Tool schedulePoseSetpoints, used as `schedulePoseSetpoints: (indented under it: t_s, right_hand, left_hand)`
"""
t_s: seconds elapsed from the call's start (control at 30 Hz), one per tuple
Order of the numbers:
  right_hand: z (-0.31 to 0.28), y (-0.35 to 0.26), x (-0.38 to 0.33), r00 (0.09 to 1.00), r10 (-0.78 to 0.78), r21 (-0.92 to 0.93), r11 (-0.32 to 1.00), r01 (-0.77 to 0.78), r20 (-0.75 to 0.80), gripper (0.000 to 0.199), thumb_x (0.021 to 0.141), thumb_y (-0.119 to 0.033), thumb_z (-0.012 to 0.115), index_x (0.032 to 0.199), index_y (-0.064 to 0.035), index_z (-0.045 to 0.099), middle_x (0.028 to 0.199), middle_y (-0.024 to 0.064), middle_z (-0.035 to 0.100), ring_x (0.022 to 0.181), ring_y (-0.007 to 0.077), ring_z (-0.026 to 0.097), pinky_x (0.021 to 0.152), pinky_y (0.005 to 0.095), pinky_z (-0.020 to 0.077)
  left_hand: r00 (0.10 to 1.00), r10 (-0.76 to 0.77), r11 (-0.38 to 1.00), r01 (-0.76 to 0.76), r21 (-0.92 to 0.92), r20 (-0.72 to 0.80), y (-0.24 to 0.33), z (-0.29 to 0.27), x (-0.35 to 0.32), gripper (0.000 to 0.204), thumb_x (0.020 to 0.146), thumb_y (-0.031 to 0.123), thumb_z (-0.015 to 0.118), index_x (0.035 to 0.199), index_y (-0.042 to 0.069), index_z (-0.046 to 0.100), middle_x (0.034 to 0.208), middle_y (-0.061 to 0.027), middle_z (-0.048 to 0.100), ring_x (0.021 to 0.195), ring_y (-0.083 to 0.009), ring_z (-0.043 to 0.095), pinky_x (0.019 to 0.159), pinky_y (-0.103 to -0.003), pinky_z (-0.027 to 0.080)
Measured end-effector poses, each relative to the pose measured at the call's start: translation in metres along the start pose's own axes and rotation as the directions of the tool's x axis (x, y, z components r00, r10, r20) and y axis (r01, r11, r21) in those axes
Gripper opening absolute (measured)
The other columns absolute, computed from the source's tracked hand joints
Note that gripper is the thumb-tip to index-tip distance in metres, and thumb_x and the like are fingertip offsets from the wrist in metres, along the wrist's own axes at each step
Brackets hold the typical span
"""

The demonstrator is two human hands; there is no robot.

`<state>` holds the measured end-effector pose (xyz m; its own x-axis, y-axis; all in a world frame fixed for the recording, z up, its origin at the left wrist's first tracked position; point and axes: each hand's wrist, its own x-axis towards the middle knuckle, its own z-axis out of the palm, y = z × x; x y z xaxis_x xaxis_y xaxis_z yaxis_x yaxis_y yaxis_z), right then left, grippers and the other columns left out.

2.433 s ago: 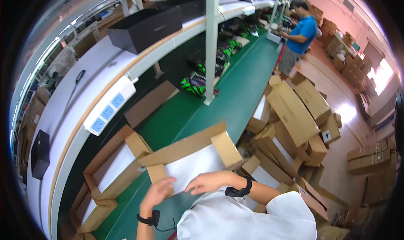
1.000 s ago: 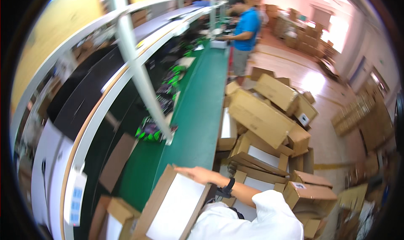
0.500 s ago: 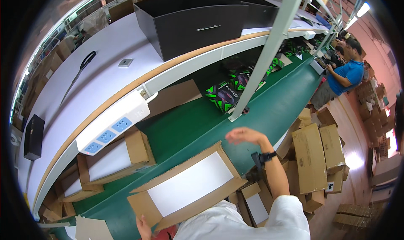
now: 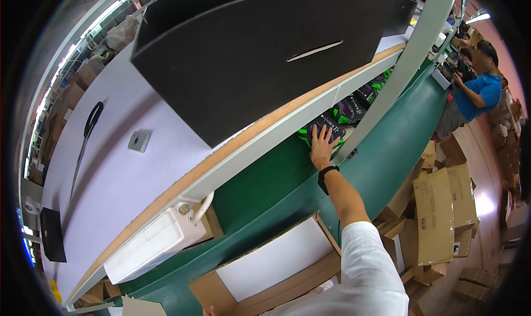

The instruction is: Packing retail computer mouse boxes into larger cardboard shipping boxes on an electronics factory production line.

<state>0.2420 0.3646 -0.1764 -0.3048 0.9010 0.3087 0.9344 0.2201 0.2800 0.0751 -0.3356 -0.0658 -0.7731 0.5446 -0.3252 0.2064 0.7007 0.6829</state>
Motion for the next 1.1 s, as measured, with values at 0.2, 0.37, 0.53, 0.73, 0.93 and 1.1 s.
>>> schedulePoseSetpoints:
  t_s: [0.2,0.37,0.53,0.73,0.93,1.1]
  right_hand:
    - [-0.025,0.0,0.003,0.961,-0.135,0.175,0.98,0.094,0.24,0.101,0.074,-0.033,0.074,0.152,-0.0124,0.014,0.153,0.0225,0.023,0.139,0.0444,0.025,0.102,0.0728,0.0237]
    - [-0.108,0.015,-0.011,0.942,-0.245,0.693,0.721,0.018,0.231,0.09,0.073,-0.036,0.074,0.146,-0.0062,0.03,0.135,0.0284,0.047,0.126,0.0426,0.046,0.102,0.0539,0.0379]
    - [-0.273,0.02,-0.108,0.872,-0.393,0.795,0.407,0.45,-0.292,0.083,0.069,-0.026,0.079,0.14,-0.0042,0.043,0.136,0.0245,0.049,0.124,0.0386,0.05,0.101,0.043,0.0445]
    - [-0.357,0.034,-0.223,0.454,-0.823,0.681,0.117,0.723,-0.341,0.067,0.079,-0.041,0.069,0.135,-0.008,0.05,0.144,0.0203,0.041,0.137,0.0385,0.036,0.109,0.0492,0.0341]
    - [-0.202,0.017,-0.076,0.853,-0.43,0.893,0.194,0.407,-0.295,0.043,0.081,-0.022,0.071,0.117,-0.0017,0.059,0.124,0.0197,0.057,0.122,0.0375,0.05,0.102,0.045,0.0405]
    - [0.028,0.042,0.034,0.978,0.022,0.696,0.699,-0.163,0.207,0.076,0.072,-0.038,0.08,0.124,0.0042,0.046,0.127,0.0248,0.051,0.121,0.0391,0.048,0.099,0.0463,0.0412]
  left_hand:
    - [0.974,0.041,0.997,-0.024,0.076,-0.221,0.051,0.0,-0.007,0.055,0.096,0.028,0.057,0.138,-0.004,0.041,0.131,-0.0235,0.052,0.118,-0.0336,0.051,0.1,-0.04,0.041]
    - [0.925,0.317,0.948,-0.311,0.058,-0.208,0.189,-0.012,0.024,0.038,0.094,0.01,0.051,0.13,-0.003,0.048,0.122,-0.0175,0.058,0.113,-0.0256,0.055,0.098,-0.036,0.042]
    - [0.884,0.416,0.659,-0.132,-0.74,0.212,0.26,0.041,0.037,0.079,0.088,0.005,0.059,0.152,0.009,0.013,0.149,-0.0199,0.032,0.139,-0.031,0.034,0.11,-0.047,0.032]
    - [0.971,-0.195,0.397,-0.053,-0.916,-0.141,0.281,0.081,0.017,0.078,0.084,0.006,0.065,0.148,0.007,0.021,0.141,-0.0159,0.039,0.125,-0.0271,0.046,0.107,-0.042,0.035]
    - [0.962,0.036,0.557,0.206,-0.805,0.271,0.171,-0.008,0.001,0.08,0.08,0.017,0.07,0.144,0.003,0.025,0.136,-0.0135,0.045,0.125,-0.0268,0.045,0.106,-0.041,0.037]
    - [0.846,-0.116,0.685,0.447,-0.575,0.52,0.127,0.009,0.013,0.09,0.089,0.018,0.064,0.153,0.007,0.003,0.146,-0.0135,0.037,0.131,-0.0254,0.039,0.11,-0.038,0.031]
